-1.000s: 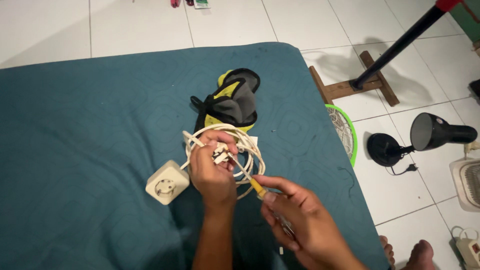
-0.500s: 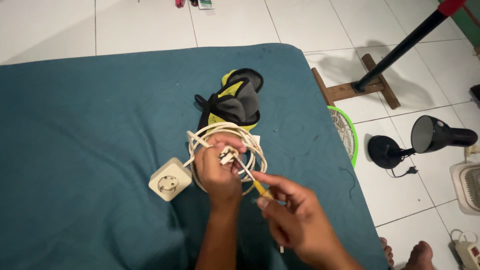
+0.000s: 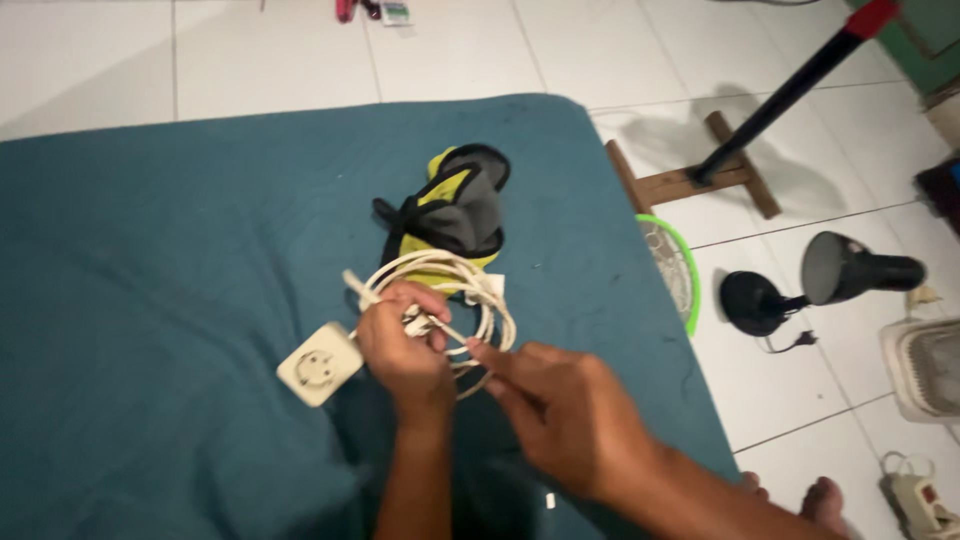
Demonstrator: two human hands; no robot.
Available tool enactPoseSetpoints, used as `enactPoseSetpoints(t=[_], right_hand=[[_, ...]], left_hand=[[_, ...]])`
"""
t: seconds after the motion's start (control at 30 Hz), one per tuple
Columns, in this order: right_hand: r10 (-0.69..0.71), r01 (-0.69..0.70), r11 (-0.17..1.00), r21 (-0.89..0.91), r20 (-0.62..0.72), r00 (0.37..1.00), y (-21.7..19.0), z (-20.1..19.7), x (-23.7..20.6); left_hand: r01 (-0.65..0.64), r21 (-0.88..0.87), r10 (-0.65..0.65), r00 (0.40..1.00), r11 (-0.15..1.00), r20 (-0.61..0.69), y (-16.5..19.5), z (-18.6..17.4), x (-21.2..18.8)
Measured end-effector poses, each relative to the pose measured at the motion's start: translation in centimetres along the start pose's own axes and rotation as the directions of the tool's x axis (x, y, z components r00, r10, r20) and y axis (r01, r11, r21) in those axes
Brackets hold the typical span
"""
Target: The person sits on the floor and disassembles a power strip using a screwdriver, unscrewing its casing and removing internal components. They wipe parts with a cloth, handle the plug and cable, and rework the socket housing with the screwdriver.
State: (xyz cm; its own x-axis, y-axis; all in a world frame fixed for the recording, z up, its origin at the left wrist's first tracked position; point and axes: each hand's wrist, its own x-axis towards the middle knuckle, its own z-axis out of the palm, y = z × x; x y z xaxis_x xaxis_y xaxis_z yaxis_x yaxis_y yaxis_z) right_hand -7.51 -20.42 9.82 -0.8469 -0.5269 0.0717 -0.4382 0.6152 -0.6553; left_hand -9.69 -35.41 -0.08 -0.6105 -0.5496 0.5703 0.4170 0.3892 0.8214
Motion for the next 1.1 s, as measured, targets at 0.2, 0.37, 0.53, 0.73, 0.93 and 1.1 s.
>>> enactPoseSetpoints(t=[0.2, 0.37, 0.53, 0.73, 0.93, 1.1], right_hand=[[0.178, -0.229, 0.731, 0.643, 0.144, 0.973, 0.7, 0.8, -0.1], [0.493, -0.666, 0.339, 0.664, 0.478, 0.727, 1.5, 1.9, 0.5], [0.178, -0.235, 0.915, 0.330, 0.193, 0.965, 0.8, 1.3, 2.0], [-0.105, 0.109, 0.994, -0.016, 0.156, 0.982, -1.3, 0.4, 2.6], [-0.086, 0.248, 0.890, -0.382, 0.394, 0.915, -1.3, 0.7, 3.1], [-0.064, 0.107, 0.971, -0.212, 0.197, 0.978, 0.7, -0.4, 2.7]], left_hand=[[0.182, -0.227, -0.178, 0.983, 0.957, 0.039, -0.2, 0.5, -0.4], [0.702, -0.568, -0.830, 0.555, 0.430, 0.057, -2.1, 1.3, -0.2], [0.696, -0.507, -0.771, 0.630, 0.508, 0.092, -3.5, 0.7, 0.1], [0.702, -0.609, -0.847, 0.524, 0.368, 0.092, -4.1, 0.6, -0.4], [0.574, -0.699, -0.775, 0.631, 0.427, 0.045, -5.6, 0.2, -1.2], [0.686, -0.443, -0.705, 0.692, 0.577, 0.153, -4.4, 1.8, -0.4]])
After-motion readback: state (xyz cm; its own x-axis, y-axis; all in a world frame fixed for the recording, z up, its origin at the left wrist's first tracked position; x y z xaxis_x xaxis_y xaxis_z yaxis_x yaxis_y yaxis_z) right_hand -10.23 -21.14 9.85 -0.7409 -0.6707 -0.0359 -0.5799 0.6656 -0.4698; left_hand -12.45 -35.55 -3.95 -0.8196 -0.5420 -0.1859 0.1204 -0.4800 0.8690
